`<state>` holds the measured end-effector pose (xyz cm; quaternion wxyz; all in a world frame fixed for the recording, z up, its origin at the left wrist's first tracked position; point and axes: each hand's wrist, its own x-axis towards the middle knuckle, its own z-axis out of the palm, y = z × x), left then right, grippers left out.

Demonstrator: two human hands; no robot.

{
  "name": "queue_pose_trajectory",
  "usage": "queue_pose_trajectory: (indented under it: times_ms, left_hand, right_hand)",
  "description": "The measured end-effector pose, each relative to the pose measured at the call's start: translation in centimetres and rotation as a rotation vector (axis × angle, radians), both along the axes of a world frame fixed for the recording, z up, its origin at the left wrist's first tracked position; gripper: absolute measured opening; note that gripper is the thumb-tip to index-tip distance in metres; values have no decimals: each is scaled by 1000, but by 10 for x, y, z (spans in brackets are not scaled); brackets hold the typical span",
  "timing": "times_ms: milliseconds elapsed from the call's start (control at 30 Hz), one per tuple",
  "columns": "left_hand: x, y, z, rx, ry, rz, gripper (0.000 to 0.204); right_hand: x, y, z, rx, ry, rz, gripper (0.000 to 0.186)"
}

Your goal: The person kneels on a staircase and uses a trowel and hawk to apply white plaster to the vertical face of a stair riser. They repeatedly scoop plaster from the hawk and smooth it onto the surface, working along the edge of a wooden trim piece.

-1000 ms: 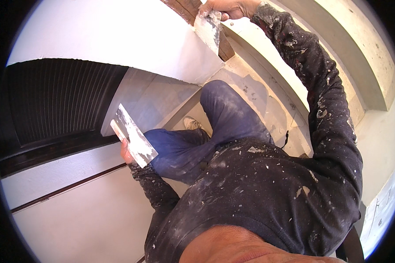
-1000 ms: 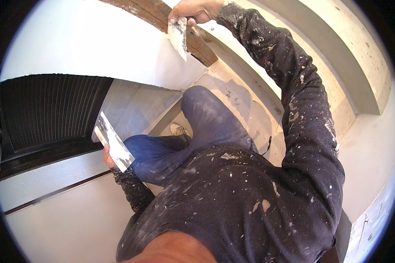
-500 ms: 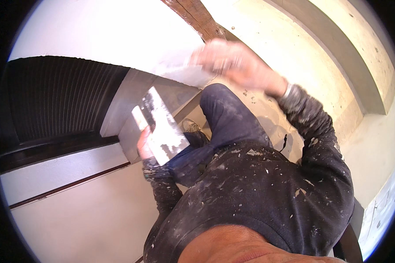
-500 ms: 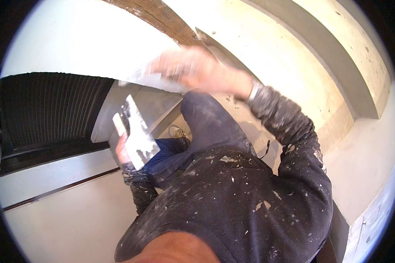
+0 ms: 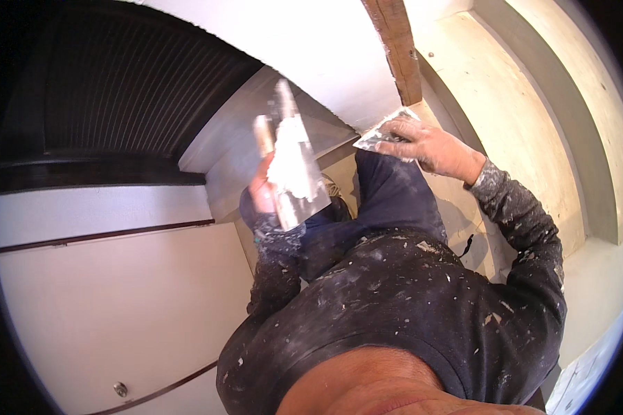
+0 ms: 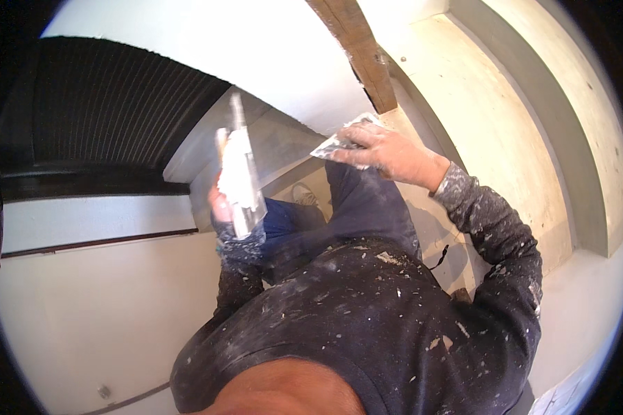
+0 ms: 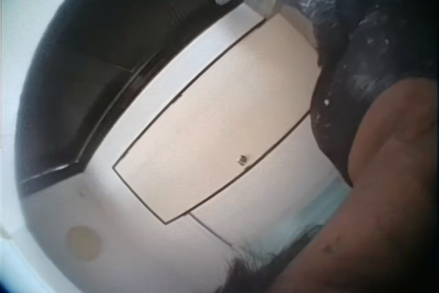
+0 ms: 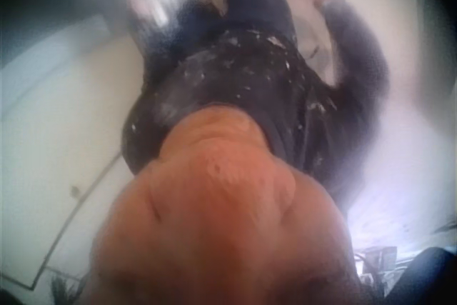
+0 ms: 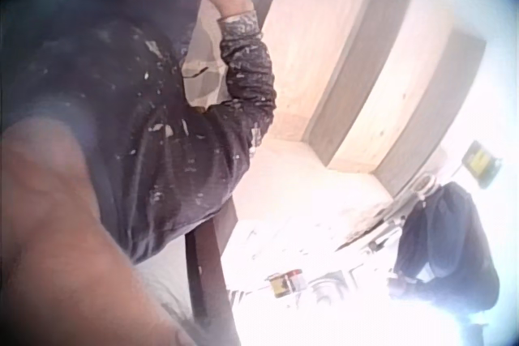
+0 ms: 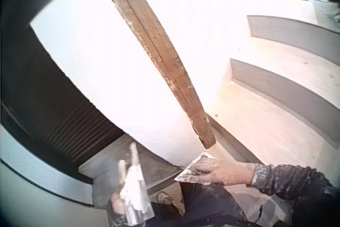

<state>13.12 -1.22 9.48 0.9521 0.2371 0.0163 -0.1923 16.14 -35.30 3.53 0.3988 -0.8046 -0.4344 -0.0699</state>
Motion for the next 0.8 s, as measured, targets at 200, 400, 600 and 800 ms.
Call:
queue_pose_trajectory:
  times_ms: [200,400,600,800]
  left_hand:
    - [-8,50,21,470,-184,174,48]
    - [-15,98,6,585,-91,278,53]
    - [-23,115,-2,735,-187,352,49]
    - [-28,125,-10,584,-157,326,44]
  right_hand:
    - [77,-70,-24,258,326,-403,18]
    - [123,-86,-6,155,1022,-519,17]
    - [144,-68,18,241,1103,-438,24]
    - [159,-63,42,165,952,-401,32]
